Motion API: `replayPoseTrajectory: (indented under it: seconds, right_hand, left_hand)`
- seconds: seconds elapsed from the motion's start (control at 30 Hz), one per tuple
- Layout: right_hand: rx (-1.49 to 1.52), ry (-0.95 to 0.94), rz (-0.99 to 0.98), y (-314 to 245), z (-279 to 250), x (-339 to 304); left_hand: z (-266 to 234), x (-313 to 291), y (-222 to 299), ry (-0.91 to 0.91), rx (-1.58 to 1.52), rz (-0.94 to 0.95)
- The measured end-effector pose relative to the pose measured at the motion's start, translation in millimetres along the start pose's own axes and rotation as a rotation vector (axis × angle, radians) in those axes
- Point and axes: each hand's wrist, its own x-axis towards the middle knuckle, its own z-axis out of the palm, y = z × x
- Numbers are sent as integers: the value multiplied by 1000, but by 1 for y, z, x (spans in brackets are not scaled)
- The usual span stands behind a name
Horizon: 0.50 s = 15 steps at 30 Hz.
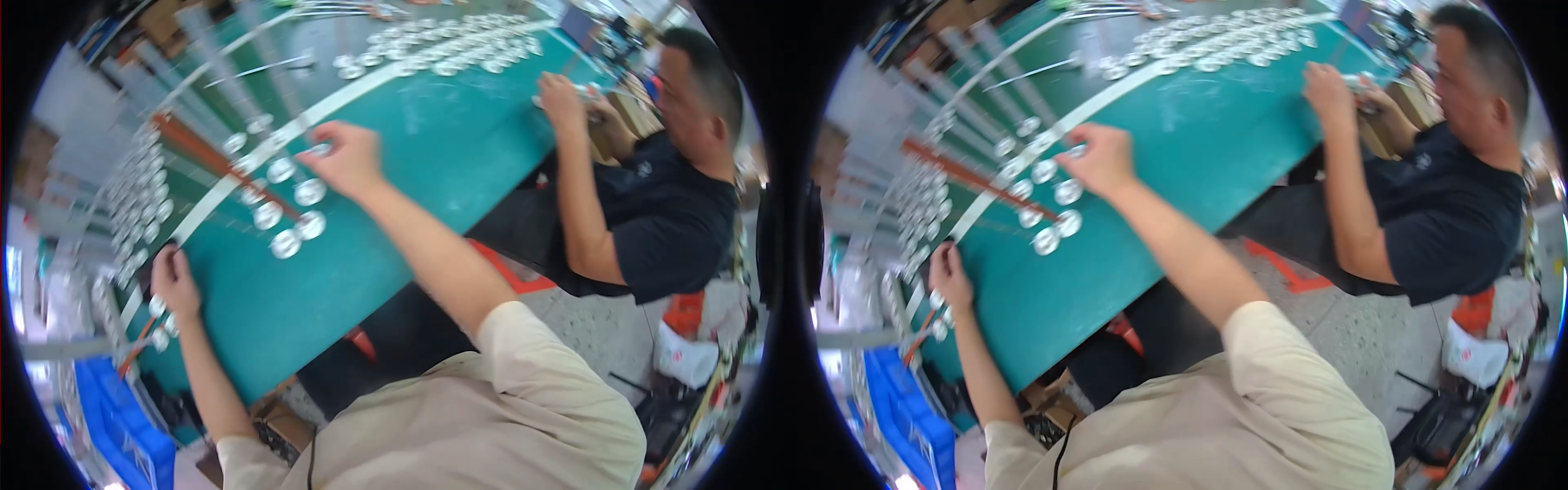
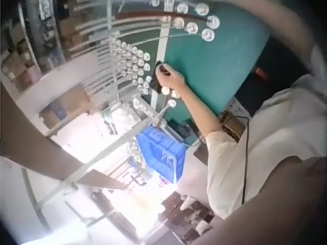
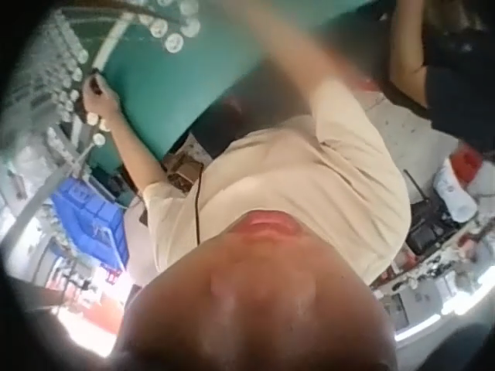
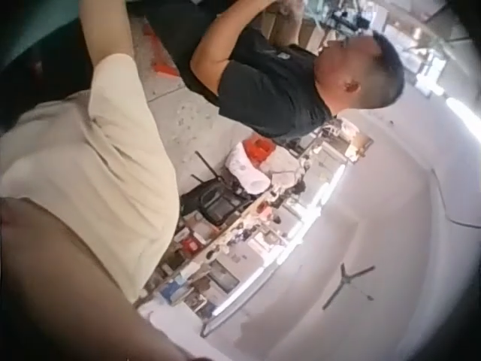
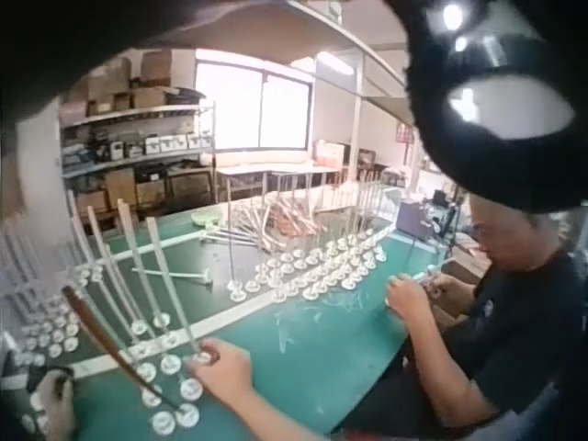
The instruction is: Manually attaching small components to LED strips at a factory workstation.
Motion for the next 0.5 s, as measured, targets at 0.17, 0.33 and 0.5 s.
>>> replayPoseTrajectory:
  seconds: [0.17, 0.33, 0.5]
  right_hand:
    - [201, 16, 219, -5, -26, -16]
    - [559, -82, 510, -35, -82, -62]
    - [990, -218, 620, -23, -107, -81]
  left_hand:
    - [-9, -5, 11, 2, -13, -42]
    - [-11, -6, 6, 38, -51, 25]
    - [-10, -2, 4, 43, -53, 13]
